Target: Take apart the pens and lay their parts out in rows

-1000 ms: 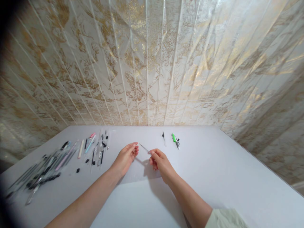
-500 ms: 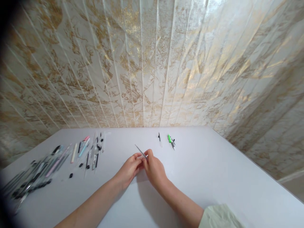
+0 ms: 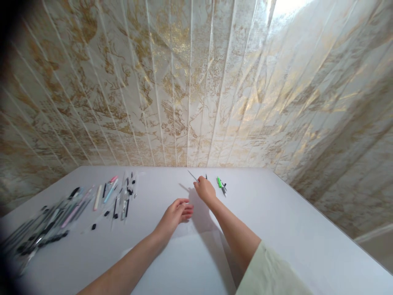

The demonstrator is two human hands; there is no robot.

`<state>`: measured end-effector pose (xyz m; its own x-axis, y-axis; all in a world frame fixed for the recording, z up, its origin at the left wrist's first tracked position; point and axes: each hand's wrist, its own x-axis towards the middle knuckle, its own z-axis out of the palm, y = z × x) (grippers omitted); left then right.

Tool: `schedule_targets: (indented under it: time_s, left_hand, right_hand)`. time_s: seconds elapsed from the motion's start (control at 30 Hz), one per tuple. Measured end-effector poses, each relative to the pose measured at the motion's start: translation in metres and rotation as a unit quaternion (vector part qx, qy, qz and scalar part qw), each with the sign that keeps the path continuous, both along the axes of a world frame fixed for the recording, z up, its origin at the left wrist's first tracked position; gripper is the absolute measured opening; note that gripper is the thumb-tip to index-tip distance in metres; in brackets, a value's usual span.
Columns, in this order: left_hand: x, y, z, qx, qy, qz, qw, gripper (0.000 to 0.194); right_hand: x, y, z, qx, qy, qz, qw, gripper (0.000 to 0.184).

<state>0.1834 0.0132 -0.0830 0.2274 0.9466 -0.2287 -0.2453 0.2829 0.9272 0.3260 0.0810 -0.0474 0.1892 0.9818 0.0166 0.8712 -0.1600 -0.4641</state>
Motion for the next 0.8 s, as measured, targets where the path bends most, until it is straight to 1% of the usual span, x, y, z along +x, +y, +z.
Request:
schedule_targets:
  time_s: [0.1, 0.2, 0.27, 0.37, 0.47, 0.57, 0.63, 0.7, 0.8]
  left_hand:
    - [0.002, 0.001, -0.004, 0.028, 0.016, -0.014, 0.999, 0.020]
    - [0.003, 0.003, -0.007, 0.025, 0.007, -0.017, 1.000, 0.025]
    - [0.003, 0.005, -0.009, 0.018, -0.004, -0.015, 1.000, 0.028]
    - [0.002, 0.007, -0.011, 0.013, -0.020, -0.019, 1.000, 0.030]
    - [0.001, 0.009, -0.011, 0.003, -0.030, -0.024, 0.999, 0.030]
    - [-0.001, 0.010, -0.012, -0.015, -0.049, -0.025, 0.998, 0.029]
    - [-0.002, 0.011, -0.010, -0.018, -0.060, -0.027, 0.998, 0.029]
    - [-0.003, 0.010, -0.008, -0.018, -0.066, -0.024, 0.997, 0.031]
    - [-0.004, 0.006, -0.002, 0.003, -0.081, -0.018, 0.997, 0.036]
  right_hand:
    - [0.001, 0.036, -0.002, -0.022, -0.010, -0.023, 0.999, 0.024]
    - [-0.005, 0.058, -0.006, -0.037, -0.022, -0.046, 0.998, 0.028]
    - [-0.010, 0.066, -0.011, -0.050, -0.027, -0.062, 0.996, 0.029]
    - [-0.012, 0.070, -0.015, -0.062, -0.025, -0.080, 0.995, 0.031]
    - [-0.007, 0.068, -0.012, -0.057, -0.006, -0.076, 0.995, 0.031]
    - [0.004, 0.057, 0.000, -0.037, 0.033, -0.047, 0.998, 0.027]
    - [0.010, 0.040, 0.007, -0.027, 0.074, -0.011, 0.997, 0.027]
    - [0.012, 0.014, 0.009, -0.036, 0.125, 0.035, 0.991, 0.030]
    - [0.005, -0.032, 0.002, -0.070, 0.179, 0.098, 0.976, 0.027]
